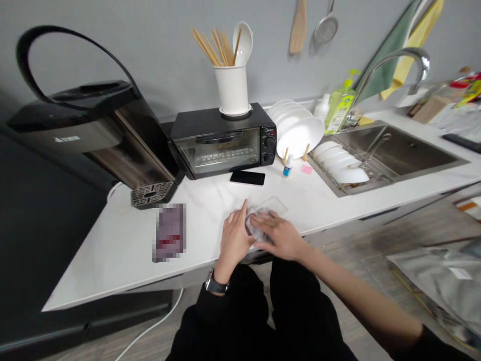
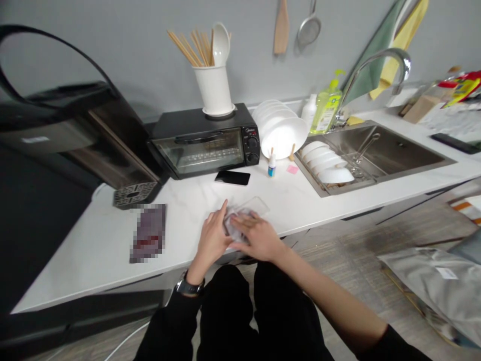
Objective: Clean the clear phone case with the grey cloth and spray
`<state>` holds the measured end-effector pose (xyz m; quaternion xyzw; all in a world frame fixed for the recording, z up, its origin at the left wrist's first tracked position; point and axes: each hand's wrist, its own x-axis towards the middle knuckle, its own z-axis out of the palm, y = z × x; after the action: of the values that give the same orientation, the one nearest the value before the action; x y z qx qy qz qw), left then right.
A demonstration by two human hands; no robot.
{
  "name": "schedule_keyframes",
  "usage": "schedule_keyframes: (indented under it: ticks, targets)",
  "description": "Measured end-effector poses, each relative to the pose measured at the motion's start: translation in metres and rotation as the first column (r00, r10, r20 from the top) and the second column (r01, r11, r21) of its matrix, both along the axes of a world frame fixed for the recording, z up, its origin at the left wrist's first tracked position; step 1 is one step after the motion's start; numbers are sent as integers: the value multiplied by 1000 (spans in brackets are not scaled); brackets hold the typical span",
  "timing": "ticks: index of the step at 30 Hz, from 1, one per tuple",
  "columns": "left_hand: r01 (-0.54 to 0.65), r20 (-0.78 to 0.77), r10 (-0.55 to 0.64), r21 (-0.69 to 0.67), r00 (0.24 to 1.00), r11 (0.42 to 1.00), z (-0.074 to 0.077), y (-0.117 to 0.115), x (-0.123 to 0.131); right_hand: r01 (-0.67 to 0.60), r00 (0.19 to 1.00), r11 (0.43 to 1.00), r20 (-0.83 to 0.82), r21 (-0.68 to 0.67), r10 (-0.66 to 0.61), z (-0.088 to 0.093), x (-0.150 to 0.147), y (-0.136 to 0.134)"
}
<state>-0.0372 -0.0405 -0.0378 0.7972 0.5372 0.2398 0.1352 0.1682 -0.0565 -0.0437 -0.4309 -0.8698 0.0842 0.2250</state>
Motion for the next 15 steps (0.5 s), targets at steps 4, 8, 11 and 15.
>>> schedule_keyframes:
  ticks: [4, 8, 11, 15]
  targets:
    - [3, 22, -3, -28, 1000, 1000, -1, 0, -1, 60, 998, 998, -13, -7, -60, -1, -2, 2]
    - [-5, 18, 6, -23, 1000, 1000, 0, -1, -1, 73, 997, 997, -19, -16, -73, -1, -5, 3]
    - [-15, 29, 16, -37, 999, 999, 0, -1, -1, 46, 999, 999, -8, -24, -47, 1, -4, 1]
    - [-13, 27, 14, -34, 1000, 999, 0, -2, 0, 70, 998, 997, 5, -30, -70, 3, -1, -2]
